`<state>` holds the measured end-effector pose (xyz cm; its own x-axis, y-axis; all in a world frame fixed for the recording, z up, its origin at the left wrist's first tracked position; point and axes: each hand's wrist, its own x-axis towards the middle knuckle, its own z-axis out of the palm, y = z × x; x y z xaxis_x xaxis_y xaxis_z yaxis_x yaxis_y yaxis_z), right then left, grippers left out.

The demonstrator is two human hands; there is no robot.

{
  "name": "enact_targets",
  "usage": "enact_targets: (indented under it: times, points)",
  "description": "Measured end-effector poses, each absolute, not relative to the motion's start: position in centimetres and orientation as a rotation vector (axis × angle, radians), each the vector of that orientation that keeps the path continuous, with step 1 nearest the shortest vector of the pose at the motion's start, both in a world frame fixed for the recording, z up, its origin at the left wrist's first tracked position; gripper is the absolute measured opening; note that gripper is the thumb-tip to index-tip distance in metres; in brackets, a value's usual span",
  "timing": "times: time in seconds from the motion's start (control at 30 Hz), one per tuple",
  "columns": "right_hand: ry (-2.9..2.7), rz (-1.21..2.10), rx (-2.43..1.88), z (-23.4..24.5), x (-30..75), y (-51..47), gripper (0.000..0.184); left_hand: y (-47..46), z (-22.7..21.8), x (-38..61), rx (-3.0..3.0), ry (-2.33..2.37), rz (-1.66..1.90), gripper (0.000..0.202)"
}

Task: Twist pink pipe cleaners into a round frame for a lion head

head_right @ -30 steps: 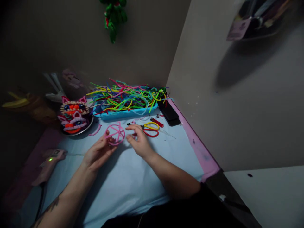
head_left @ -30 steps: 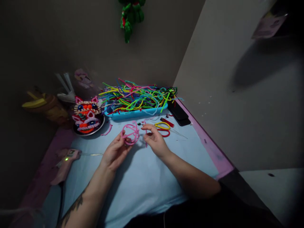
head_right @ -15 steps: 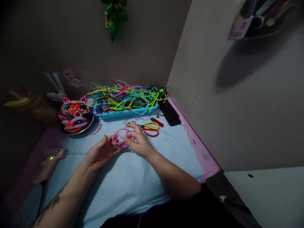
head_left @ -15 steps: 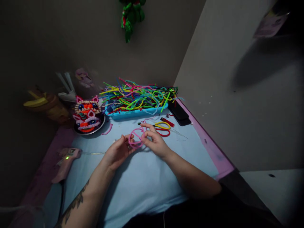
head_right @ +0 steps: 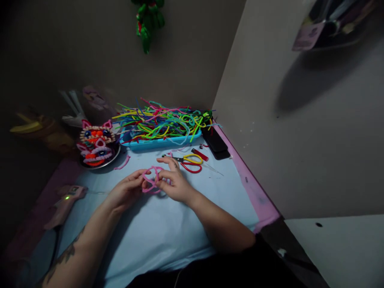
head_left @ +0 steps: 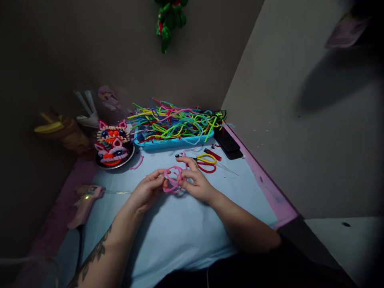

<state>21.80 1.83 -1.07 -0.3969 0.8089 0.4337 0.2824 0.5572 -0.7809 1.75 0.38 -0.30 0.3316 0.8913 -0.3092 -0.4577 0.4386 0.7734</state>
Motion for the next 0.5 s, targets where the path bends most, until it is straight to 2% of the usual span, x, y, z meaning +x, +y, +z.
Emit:
enact_targets:
  times: [0.5]
  points:
    - [-1.935,0.837,-0.935,-1.05,21.66,1.78,0.013,0.35,0.06,1.69,0.621,0.79,0.986,0.014]
